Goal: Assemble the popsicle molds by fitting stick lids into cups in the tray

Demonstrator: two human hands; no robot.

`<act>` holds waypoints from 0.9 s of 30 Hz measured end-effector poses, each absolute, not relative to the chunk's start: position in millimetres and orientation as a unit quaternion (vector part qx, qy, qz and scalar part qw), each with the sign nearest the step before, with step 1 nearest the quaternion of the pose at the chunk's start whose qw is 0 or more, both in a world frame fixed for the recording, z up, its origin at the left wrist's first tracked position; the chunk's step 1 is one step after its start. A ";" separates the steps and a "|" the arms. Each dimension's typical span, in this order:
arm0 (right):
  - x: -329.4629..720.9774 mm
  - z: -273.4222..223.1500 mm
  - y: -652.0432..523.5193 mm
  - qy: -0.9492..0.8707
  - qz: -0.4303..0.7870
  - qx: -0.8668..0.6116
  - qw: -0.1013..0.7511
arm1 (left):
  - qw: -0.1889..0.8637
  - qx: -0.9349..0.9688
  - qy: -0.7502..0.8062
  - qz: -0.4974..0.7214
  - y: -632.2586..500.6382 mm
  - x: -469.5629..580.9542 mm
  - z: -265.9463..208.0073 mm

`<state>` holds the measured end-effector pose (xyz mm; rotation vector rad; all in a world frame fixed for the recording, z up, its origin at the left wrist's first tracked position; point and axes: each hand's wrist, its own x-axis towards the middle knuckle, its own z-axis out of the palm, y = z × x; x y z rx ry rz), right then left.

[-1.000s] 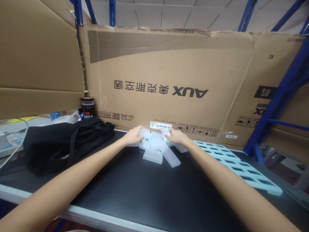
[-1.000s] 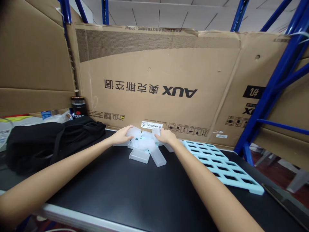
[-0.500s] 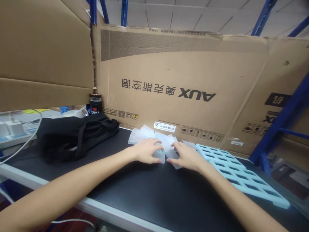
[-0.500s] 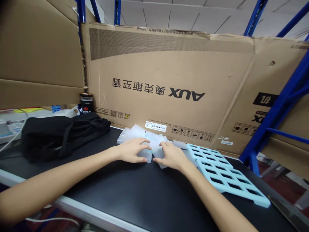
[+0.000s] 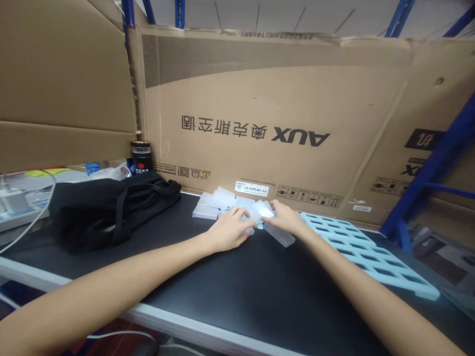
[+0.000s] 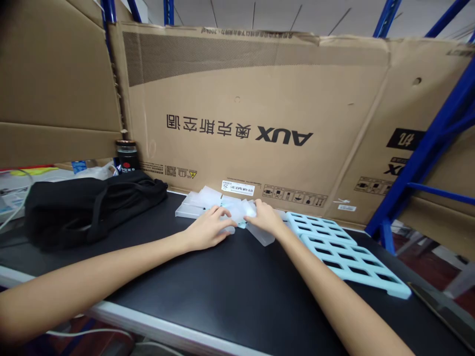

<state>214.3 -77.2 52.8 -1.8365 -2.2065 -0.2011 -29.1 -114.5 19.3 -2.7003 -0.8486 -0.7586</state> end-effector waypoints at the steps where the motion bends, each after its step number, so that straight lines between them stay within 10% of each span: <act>1: 212.8 53.2 -71.0 -0.759 -0.060 -0.635 0.128 | 0.101 -0.918 -0.285 -0.258 -114.6 -29.0 19.4; 18: 213.3 57.4 -59.6 -0.772 -0.107 -0.603 0.170 | 0.056 -0.918 -0.330 -0.214 -105.9 -31.5 12.7; 27: 224.7 114.0 -121.0 -0.695 -0.145 -0.532 0.462 | 0.171 -0.928 -0.260 -0.204 -123.3 -16.5 22.7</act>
